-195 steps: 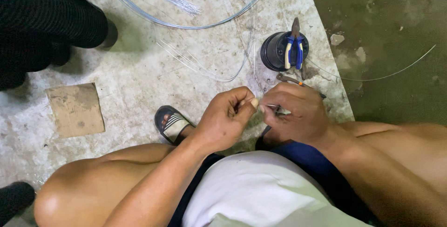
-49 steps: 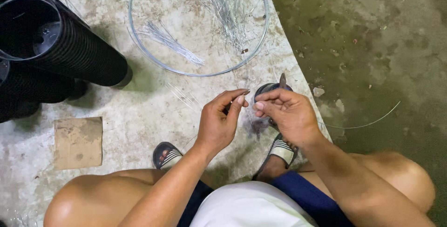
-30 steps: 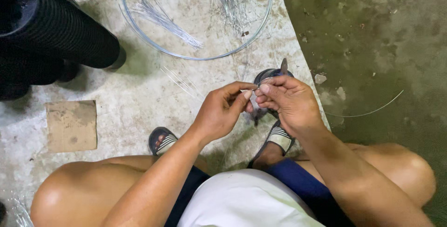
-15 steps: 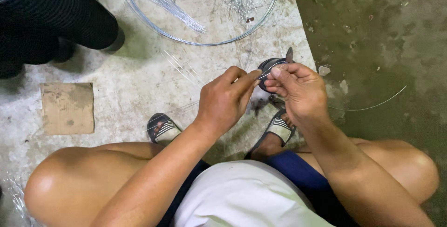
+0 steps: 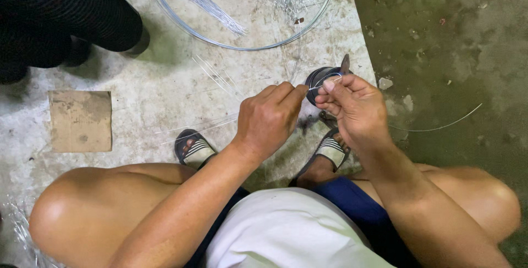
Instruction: The person sits on the floor and repeatedly twists thin metal wires together by hand, then uses pliers to cut the twisted sections. The cut pieces are placed into a nearby container.
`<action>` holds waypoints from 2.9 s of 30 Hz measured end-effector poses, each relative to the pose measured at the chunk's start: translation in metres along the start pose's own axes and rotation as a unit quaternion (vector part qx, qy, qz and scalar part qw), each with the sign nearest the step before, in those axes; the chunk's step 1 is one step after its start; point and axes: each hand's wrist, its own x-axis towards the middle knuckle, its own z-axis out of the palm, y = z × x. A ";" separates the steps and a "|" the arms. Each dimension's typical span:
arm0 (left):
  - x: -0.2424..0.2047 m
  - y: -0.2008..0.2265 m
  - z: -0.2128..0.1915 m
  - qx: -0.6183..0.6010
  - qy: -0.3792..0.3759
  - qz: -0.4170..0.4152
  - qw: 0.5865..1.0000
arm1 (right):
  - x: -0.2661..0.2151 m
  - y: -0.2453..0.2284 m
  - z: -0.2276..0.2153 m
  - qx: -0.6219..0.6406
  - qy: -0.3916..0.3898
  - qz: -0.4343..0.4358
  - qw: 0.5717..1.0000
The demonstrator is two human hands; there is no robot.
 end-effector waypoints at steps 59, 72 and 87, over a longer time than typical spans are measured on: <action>-0.009 -0.004 0.007 -0.089 -0.029 -0.035 0.995 | -0.001 0.033 -0.009 -0.102 -0.017 -0.035 0.994; -0.009 0.006 -0.012 -0.086 0.019 -0.001 0.996 | -0.018 0.022 0.004 -0.103 -0.086 -0.030 0.991; -0.007 0.008 -0.012 -0.144 0.025 -0.106 0.984 | -0.011 0.018 -0.010 0.064 -0.162 -0.034 0.984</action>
